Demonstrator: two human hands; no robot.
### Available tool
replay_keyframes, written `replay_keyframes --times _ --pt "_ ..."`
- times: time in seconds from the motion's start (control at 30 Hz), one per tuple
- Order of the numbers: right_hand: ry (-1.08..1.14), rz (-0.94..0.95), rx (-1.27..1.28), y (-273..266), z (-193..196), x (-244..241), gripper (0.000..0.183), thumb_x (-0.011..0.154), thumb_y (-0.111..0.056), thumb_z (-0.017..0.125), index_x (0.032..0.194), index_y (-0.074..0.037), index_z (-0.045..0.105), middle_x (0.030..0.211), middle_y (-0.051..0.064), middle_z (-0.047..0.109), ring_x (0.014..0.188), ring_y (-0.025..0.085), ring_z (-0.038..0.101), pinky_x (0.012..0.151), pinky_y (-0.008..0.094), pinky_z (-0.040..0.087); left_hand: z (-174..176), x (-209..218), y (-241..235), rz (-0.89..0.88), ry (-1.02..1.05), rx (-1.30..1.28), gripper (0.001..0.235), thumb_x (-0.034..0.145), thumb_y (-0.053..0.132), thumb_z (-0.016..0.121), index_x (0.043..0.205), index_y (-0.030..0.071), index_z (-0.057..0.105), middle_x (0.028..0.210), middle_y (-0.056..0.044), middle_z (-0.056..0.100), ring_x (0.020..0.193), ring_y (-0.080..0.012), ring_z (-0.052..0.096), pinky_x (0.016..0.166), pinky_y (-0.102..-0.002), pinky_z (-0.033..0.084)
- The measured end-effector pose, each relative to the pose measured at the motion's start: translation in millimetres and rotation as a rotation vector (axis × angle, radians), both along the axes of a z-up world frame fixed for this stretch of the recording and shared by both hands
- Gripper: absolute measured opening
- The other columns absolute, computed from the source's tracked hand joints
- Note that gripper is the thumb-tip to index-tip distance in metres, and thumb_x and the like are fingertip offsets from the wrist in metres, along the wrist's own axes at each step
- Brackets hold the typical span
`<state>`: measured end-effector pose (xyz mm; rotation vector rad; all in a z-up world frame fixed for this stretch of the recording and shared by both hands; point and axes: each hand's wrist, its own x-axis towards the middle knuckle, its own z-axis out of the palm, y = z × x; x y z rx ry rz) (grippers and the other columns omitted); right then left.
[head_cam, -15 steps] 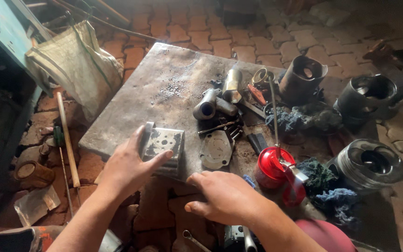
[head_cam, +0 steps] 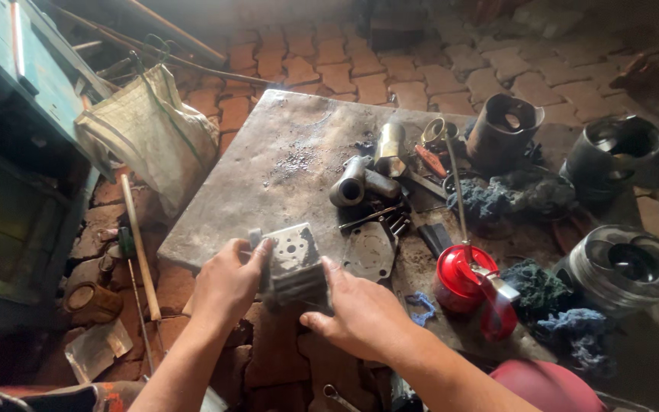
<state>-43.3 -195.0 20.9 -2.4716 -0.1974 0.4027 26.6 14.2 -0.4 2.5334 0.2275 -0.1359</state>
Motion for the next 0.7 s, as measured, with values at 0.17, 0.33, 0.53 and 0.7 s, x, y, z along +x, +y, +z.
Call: replay_keyframes --times 0.17,0.33,0.53,0.7 --pt "0.004 -0.061 -0.001 2.4 1.6 8.9 0.099 0.080 -0.052 0.077 0.150 0.001 0.031 0.125 0.026 0.064 0.119 0.040 0.062 0.100 0.044 0.050 -3.2 -8.8 3.8 0.128 0.035 -0.234 0.062 0.088 0.057 0.065 0.117 0.002 0.070 0.103 -0.016 0.078 0.092 -0.0284 0.078 0.071 -0.042 0.062" --pt "0.037 -0.095 -0.043 2.7 4.6 13.7 0.099 0.081 -0.054 0.076 0.151 -0.002 0.031 0.126 0.025 0.064 0.120 0.039 0.062 0.100 0.044 0.050 -16.0 -19.6 7.4 0.221 0.116 -0.470 0.061 0.082 0.050 0.072 0.118 0.002 0.069 0.104 -0.019 0.078 0.089 -0.0275 0.075 0.055 -0.037 0.060" --pt "-0.013 -0.104 -0.014 3.3 -6.9 12.1 0.102 0.076 -0.056 0.079 0.151 -0.002 0.032 0.134 0.025 0.059 0.124 0.039 0.059 0.102 0.044 0.048 -52.0 -11.9 18.3 0.148 -0.084 -0.381 0.078 0.083 0.058 0.077 0.134 0.001 0.057 0.117 -0.017 0.073 0.098 -0.0185 0.071 0.081 -0.032 0.055" --pt "-0.018 -0.150 0.158 3.5 -33.5 12.9 0.112 0.070 -0.053 0.087 0.149 0.002 0.031 0.141 0.025 0.054 0.130 0.036 0.057 0.105 0.040 0.047 -53.4 -14.7 9.5 0.275 0.192 -0.659 0.084 0.075 0.060 0.072 0.139 0.009 0.053 0.123 -0.013 0.071 0.091 -0.0207 0.070 0.072 -0.040 0.056"
